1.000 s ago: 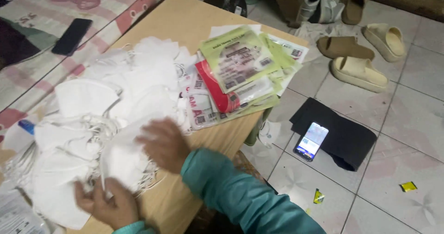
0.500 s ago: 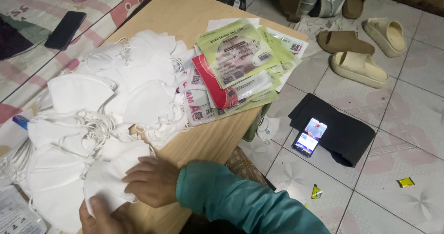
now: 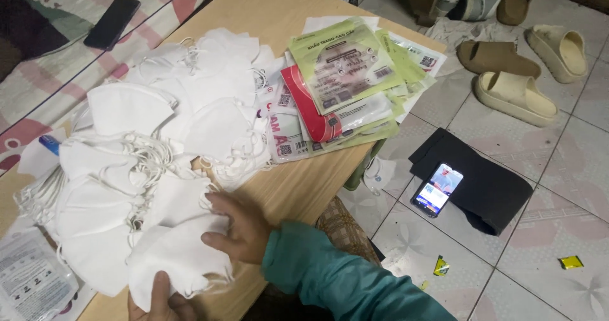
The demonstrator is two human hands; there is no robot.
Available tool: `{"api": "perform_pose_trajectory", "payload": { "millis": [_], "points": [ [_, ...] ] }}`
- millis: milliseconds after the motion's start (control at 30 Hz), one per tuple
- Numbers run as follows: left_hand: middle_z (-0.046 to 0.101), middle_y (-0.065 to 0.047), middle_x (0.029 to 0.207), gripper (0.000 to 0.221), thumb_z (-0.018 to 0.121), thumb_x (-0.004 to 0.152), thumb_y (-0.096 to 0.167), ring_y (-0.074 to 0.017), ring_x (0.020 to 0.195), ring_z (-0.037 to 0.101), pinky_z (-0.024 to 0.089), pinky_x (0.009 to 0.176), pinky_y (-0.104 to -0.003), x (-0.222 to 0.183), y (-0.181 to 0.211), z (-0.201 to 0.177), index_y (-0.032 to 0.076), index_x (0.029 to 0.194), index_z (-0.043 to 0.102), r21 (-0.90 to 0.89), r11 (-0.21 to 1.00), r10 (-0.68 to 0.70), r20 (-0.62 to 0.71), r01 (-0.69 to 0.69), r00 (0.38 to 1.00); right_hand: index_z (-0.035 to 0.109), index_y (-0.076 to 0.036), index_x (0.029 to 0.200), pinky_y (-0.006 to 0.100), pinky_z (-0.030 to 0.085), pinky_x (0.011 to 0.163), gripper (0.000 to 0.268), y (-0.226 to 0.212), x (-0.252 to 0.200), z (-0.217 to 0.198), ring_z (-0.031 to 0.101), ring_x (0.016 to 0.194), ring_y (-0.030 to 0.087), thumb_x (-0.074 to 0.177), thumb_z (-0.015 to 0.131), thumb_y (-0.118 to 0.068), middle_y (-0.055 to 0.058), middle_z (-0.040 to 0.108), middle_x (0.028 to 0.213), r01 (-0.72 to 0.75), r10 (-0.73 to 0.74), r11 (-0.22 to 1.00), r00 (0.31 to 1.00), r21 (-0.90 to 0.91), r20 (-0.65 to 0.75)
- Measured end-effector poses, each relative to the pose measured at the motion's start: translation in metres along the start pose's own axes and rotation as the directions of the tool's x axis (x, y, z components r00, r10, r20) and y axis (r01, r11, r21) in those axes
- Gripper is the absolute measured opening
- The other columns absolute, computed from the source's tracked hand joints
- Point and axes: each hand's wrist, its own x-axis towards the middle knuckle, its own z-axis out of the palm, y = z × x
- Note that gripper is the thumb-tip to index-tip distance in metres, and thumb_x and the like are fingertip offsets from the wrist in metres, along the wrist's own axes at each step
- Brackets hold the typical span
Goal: Sorting and stacking white face masks from a large pile on a table into neat stacks.
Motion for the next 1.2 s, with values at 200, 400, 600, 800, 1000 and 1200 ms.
{"api": "perform_pose_trajectory", "payload": {
  "millis": [200,400,600,800,1000,1200],
  "points": [
    [0.064,-0.026,0.125,0.053,0.05,0.096,0.004,-0.0312,0.099,0.069,0.056,0.08,-0.026,-0.01,-0.029,-0.028,-0.009,0.148,0.045,0.09,0.995,-0.034,0.006,0.033,0.999,0.067,0.002,0.115,0.037,0.059,0.081,0.042,0.01,-0.008,-0.003,0.069,0.089,0.027,0.079,0.082,-0.013,0.017,0.071,0.104,-0.051,0.047,0.988,0.998,0.144,0.034],
    [0.061,-0.029,0.128,0.043,0.046,0.099,-0.003,-0.0373,0.108,0.064,0.055,0.095,-0.042,-0.036,-0.031,-0.019,-0.009,0.142,0.048,-0.063,0.992,-0.121,-0.119,0.114,0.985,0.063,0.004,0.125,0.039,0.06,0.093,0.055,0.015,-0.022,-0.009,0.071,0.103,0.029,0.076,0.079,-0.012,0.02,0.07,0.119,-0.195,0.132,0.959,0.951,0.208,0.281],
    [0.059,-0.028,0.135,0.051,0.054,0.089,-0.005,-0.0364,0.117,0.058,0.047,0.102,-0.045,-0.046,0.016,0.001,-0.008,0.14,0.051,0.078,0.958,-0.246,-0.258,0.274,0.934,0.067,-0.001,0.123,0.043,0.05,0.105,0.047,0.017,-0.042,-0.011,0.062,0.12,0.033,0.081,0.078,-0.017,0.016,0.067,0.127,-0.047,-0.006,0.982,0.959,0.182,0.282],
    [0.06,-0.016,0.145,0.039,0.063,0.084,-0.005,-0.0298,0.136,0.054,0.04,0.116,-0.041,-0.056,0.0,-0.041,-0.001,0.122,0.066,0.162,0.968,-0.163,-0.178,0.192,0.971,0.072,0.0,0.119,0.034,0.056,0.087,0.029,0.045,-0.062,-0.025,0.067,0.096,0.022,0.09,0.07,-0.003,0.012,0.072,0.114,-0.462,0.323,0.796,0.871,0.391,0.371],
    [0.062,-0.008,0.15,0.076,0.069,0.074,-0.014,-0.0201,0.129,0.061,0.048,0.105,-0.03,-0.049,0.038,-0.033,0.006,0.146,0.057,0.264,0.938,-0.237,0.012,0.226,0.971,0.075,0.003,0.115,0.027,0.051,0.067,0.027,0.046,-0.069,-0.027,0.062,0.073,0.016,0.089,0.073,-0.006,0.01,0.074,0.091,-0.732,0.642,0.59,0.681,0.34,0.352],
    [0.074,-0.017,0.128,0.041,0.06,0.094,0.009,-0.0248,0.111,0.068,0.053,0.098,-0.033,-0.05,-0.01,-0.027,-0.003,0.132,0.068,0.056,0.9,-0.424,-0.121,0.433,0.897,0.077,-0.001,0.107,0.026,0.056,0.065,0.02,0.017,-0.063,0.01,0.065,0.07,0.013,0.089,0.072,-0.007,0.006,0.075,0.088,-0.677,0.58,0.714,0.714,0.177,0.392]
  ]
}}
